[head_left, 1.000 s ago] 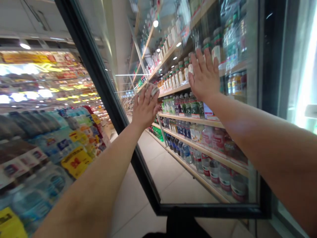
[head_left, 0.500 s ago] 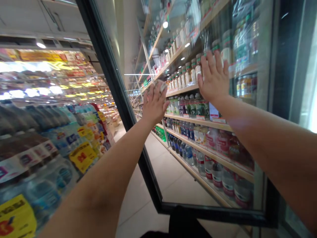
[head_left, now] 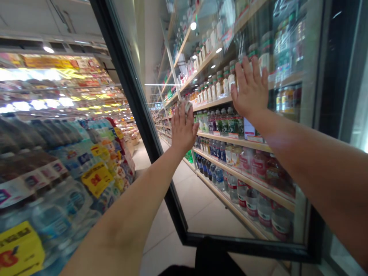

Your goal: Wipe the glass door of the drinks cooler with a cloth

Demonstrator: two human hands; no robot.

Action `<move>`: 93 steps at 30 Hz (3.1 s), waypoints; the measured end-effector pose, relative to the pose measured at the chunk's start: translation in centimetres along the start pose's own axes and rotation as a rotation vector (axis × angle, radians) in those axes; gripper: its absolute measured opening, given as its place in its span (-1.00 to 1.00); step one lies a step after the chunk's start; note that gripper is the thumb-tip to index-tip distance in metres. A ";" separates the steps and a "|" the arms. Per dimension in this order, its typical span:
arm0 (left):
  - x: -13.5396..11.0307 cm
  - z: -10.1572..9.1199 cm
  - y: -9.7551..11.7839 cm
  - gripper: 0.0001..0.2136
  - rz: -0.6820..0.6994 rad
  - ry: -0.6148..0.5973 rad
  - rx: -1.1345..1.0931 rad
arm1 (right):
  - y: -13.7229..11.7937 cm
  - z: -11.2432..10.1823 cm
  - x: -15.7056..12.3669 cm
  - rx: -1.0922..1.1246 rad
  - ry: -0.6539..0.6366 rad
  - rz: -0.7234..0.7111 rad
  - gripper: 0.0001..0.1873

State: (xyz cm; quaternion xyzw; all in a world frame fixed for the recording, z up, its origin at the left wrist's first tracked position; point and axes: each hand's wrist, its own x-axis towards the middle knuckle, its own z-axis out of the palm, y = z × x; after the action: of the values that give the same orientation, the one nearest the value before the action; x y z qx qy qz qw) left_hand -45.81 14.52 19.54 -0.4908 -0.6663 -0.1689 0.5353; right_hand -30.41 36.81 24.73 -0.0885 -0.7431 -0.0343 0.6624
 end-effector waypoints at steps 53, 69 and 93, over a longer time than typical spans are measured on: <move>-0.6 -1.0 0.1 -0.42 0.230 -0.108 0.034 | -1.0 0.5 -1.3 -0.071 0.065 -0.006 -0.33; 1.6 -1.7 0.8 -0.46 -0.016 0.021 0.069 | 13.9 -10.9 -4.2 -0.349 0.087 0.238 -0.32; 6.8 4.4 11.7 -0.41 -0.035 0.105 -0.101 | 15.7 -9.4 -6.2 -0.295 0.071 0.300 -0.33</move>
State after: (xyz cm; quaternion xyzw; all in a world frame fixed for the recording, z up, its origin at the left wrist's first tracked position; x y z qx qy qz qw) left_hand -38.09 26.46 20.42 -0.4959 -0.6365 -0.2371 0.5410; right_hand -17.75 50.11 18.69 -0.2928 -0.6846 -0.0466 0.6658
